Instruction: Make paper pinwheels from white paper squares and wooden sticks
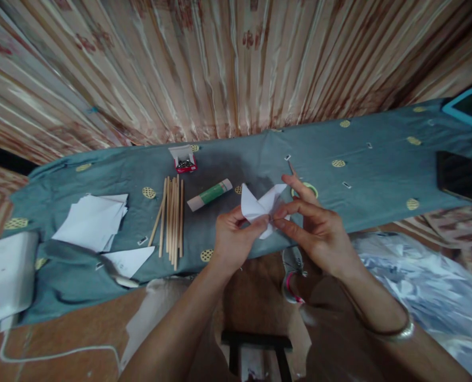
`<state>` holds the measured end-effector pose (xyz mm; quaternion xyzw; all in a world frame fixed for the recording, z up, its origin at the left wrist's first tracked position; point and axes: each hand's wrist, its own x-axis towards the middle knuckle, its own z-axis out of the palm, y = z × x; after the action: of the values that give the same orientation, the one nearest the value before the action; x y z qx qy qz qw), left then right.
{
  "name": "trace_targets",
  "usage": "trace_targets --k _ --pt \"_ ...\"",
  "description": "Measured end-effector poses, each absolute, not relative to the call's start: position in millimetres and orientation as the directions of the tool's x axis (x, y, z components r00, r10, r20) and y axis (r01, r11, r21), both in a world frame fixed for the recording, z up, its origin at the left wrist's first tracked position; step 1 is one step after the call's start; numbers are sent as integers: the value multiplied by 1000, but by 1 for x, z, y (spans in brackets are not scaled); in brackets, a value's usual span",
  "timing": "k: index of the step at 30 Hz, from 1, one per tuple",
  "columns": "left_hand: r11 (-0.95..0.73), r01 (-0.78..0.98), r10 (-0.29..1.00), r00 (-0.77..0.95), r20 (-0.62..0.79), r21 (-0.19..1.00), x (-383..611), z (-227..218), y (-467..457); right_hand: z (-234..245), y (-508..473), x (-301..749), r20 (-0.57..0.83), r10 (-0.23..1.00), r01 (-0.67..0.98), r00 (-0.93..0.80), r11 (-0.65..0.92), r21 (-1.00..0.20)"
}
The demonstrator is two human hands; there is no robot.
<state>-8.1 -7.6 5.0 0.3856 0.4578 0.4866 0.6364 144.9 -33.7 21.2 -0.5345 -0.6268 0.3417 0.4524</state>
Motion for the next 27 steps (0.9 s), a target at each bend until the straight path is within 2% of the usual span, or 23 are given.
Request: trace_targets --k 6,27 --pt "216 -265 975 115 -192 940 -9 4 -8 20 -33 146 158 987 324 -29 159 -933" --pt "184 -201 981 104 -166 962 -11 4 -10 22 -34 144 141 989 307 -49 150 -940"
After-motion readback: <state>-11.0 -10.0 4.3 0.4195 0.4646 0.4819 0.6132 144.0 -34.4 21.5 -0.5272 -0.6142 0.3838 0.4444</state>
